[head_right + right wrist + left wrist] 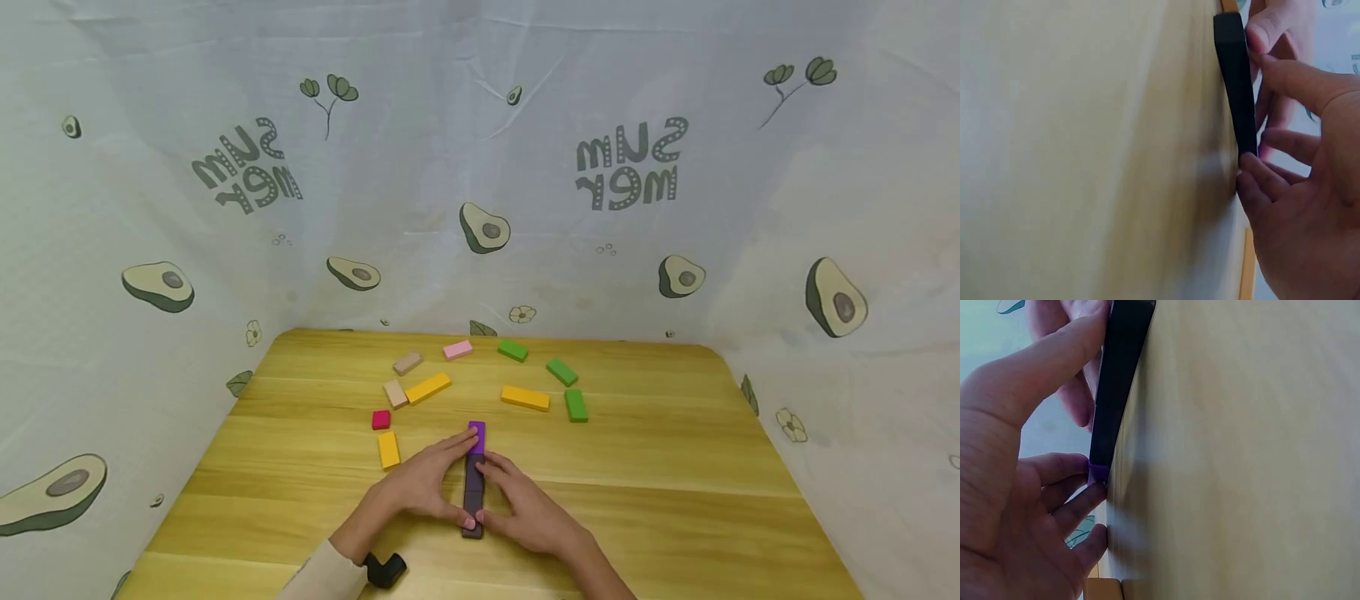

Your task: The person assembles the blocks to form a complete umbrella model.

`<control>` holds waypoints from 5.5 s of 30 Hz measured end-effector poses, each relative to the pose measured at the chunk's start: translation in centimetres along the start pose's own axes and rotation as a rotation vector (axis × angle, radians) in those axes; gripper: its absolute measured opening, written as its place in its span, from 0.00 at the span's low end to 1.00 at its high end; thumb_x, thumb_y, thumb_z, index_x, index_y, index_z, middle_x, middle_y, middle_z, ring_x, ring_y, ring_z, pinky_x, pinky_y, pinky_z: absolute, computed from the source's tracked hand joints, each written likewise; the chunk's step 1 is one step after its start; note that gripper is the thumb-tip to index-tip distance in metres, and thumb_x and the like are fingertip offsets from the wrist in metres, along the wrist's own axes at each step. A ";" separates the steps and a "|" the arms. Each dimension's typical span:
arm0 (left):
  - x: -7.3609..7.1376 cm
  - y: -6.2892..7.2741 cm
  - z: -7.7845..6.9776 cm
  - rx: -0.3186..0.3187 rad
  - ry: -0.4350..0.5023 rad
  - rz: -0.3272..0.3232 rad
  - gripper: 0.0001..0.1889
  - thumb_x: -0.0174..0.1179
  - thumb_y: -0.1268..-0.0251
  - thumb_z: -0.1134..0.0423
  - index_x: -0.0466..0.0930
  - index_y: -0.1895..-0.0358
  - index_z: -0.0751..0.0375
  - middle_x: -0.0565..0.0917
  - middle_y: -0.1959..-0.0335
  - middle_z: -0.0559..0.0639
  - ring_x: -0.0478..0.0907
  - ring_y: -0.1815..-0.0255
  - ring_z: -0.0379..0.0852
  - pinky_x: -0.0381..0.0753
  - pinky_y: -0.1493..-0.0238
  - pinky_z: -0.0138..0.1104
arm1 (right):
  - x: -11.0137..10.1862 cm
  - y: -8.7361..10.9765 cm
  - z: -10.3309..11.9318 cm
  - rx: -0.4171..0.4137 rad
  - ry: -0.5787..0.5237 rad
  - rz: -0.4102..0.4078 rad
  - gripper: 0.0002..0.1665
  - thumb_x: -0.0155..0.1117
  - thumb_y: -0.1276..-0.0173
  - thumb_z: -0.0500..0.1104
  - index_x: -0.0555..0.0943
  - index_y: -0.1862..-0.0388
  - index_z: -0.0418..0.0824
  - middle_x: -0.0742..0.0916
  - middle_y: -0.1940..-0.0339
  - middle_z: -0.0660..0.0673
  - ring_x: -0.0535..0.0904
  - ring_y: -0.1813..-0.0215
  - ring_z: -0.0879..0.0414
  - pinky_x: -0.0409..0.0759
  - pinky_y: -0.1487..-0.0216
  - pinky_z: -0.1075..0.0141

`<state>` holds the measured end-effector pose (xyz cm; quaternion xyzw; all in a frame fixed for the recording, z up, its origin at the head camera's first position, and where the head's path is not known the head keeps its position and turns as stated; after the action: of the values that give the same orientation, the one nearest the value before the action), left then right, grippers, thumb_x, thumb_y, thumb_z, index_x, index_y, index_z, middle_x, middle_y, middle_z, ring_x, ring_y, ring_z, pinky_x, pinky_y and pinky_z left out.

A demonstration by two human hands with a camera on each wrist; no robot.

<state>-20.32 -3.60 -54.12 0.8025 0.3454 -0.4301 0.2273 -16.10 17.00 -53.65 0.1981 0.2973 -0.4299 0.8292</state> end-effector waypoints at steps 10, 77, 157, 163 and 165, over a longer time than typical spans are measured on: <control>0.3 0.1 0.1 -0.012 0.002 0.009 0.64 0.73 0.53 0.28 0.52 0.16 0.54 0.53 0.15 0.44 0.56 0.16 0.50 0.63 0.19 0.46 | -3.9 -2.7 -1.4 -0.006 0.111 -0.166 0.35 0.66 0.24 0.51 0.70 0.23 0.41 0.72 0.22 0.38 0.66 0.21 0.36 0.65 0.25 0.36; 0.2 -0.1 0.1 -0.044 0.020 0.014 0.63 0.74 0.53 0.28 0.53 0.16 0.50 0.52 0.14 0.41 0.55 0.16 0.48 0.62 0.19 0.47 | -6.8 -9.0 -5.5 0.022 0.266 -0.269 0.21 0.65 0.24 0.47 0.82 0.37 0.41 0.83 0.41 0.41 0.77 0.37 0.43 0.76 0.31 0.43; 0.3 0.0 0.3 -0.021 0.051 -0.005 0.63 0.76 0.55 0.30 0.55 0.17 0.52 0.53 0.15 0.42 0.57 0.16 0.49 0.64 0.20 0.46 | -4.8 -5.3 -2.8 -0.026 0.303 -0.175 0.40 0.72 0.33 0.61 0.76 0.27 0.47 0.73 0.23 0.41 0.67 0.22 0.38 0.68 0.26 0.37; 0.2 -0.1 0.2 -0.022 0.047 -0.003 0.63 0.76 0.55 0.30 0.55 0.17 0.54 0.54 0.15 0.42 0.56 0.16 0.49 0.64 0.20 0.46 | -4.3 -4.9 -1.9 -0.019 0.289 -0.080 0.48 0.72 0.38 0.68 0.72 0.23 0.50 0.67 0.18 0.41 0.59 0.17 0.36 0.62 0.23 0.33; 0.2 -0.2 0.1 -0.019 0.045 -0.002 0.63 0.76 0.54 0.30 0.55 0.17 0.54 0.53 0.15 0.42 0.56 0.16 0.49 0.63 0.20 0.46 | -4.1 -4.8 -1.8 -0.017 0.294 -0.059 0.50 0.72 0.39 0.70 0.71 0.22 0.50 0.66 0.17 0.41 0.56 0.16 0.36 0.59 0.22 0.33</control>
<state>-20.48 -3.51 -54.35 0.8095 0.3553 -0.4087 0.2268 -22.52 17.83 -52.67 0.2430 0.4249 -0.4177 0.7655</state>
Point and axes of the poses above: each hand's wrist, its own y-axis away from the middle knuckle, its own x-axis out of the palm, z = x × y, the point moved 3 cm from there along -y, towards the middle knuckle
